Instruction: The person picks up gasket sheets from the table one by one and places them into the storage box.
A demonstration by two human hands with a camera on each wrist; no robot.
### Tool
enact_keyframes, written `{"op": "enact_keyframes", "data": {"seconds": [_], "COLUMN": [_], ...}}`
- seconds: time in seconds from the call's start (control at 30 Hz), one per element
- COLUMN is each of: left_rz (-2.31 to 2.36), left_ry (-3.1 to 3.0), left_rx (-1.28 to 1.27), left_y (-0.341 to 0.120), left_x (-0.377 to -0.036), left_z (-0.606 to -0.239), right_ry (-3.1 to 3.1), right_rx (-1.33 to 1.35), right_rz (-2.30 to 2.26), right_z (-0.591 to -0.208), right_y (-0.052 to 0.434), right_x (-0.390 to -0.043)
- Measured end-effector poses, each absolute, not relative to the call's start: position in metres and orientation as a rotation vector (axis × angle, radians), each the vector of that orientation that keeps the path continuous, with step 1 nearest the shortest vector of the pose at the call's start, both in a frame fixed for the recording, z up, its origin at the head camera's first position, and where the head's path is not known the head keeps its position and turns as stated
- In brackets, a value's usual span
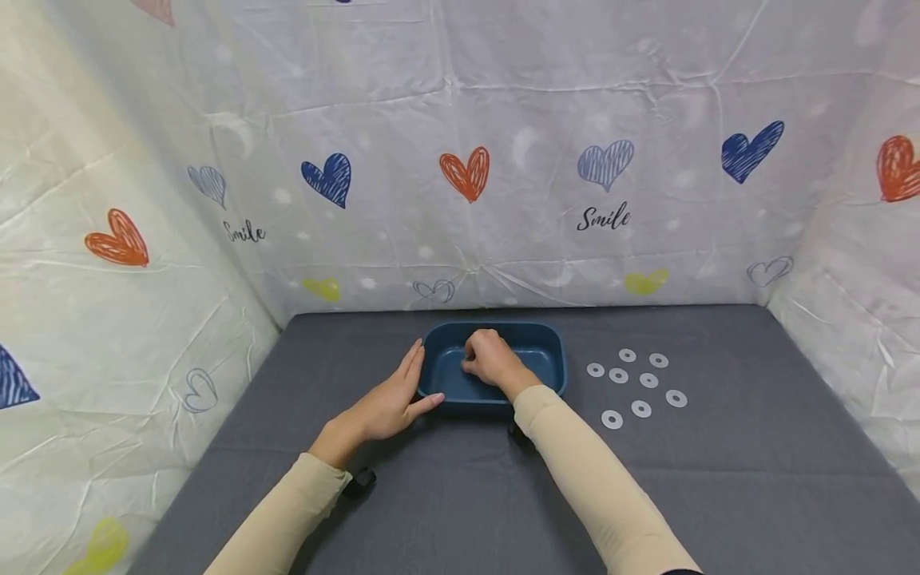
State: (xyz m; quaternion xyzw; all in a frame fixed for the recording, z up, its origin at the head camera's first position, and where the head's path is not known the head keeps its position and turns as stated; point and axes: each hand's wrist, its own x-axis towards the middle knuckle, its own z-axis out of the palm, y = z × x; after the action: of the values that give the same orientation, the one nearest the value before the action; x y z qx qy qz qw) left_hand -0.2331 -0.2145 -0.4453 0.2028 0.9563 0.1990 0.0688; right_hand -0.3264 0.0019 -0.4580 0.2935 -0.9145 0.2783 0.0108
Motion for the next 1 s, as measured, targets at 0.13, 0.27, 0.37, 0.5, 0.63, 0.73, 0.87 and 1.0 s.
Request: {"op": "enact_keyframes", "data": {"seconds": [0.13,0.27,0.37,0.5,0.63,0.73,0.87,1.0], "left_rz": [0.601,0.611,0.611,0.616,0.616,0.619,0.629,0.625], "left_ry": [2.872,2.866,2.87,2.873,2.884,2.89,2.884,2.877], "left_rx": [0.617,0.617,0.616,0.616,0.627,0.642,0.647,0.64], "left_y": [-0.214,-0.213,-0.214,-0.215,-0.216,-0.215,-0.214,-0.214], "left_x": [-0.232,-0.231,-0.231,-0.232,-0.233,-0.233,-0.233,-0.233], "left_z": [-0.444,-0.444,-0.444,-0.444,-0.444,-0.444,-0.443,-0.442], "right_ry": [-2.866,-2.897,-2.914,-2.91,-2.902,-2.904,-2.889,-2.886], "right_rx": [0.934,0.941,0.937,0.947,0.957,0.954,0.963,0.97], "right_rz": [0.859,0.897,0.939,0.97,0.985,0.991,1.006,1.004], "right_z": [-0.458,-0.454,-0.448,-0.439,-0.43,-0.426,-0.423,-0.422], "right_y": [0.005,0.009,0.015,0.023,0.032,0.038,0.045,0.049], "right_x": [-0.324,-0.321,-0.319,-0.317,-0.315,-0.312,-0.309,-0.305]}}
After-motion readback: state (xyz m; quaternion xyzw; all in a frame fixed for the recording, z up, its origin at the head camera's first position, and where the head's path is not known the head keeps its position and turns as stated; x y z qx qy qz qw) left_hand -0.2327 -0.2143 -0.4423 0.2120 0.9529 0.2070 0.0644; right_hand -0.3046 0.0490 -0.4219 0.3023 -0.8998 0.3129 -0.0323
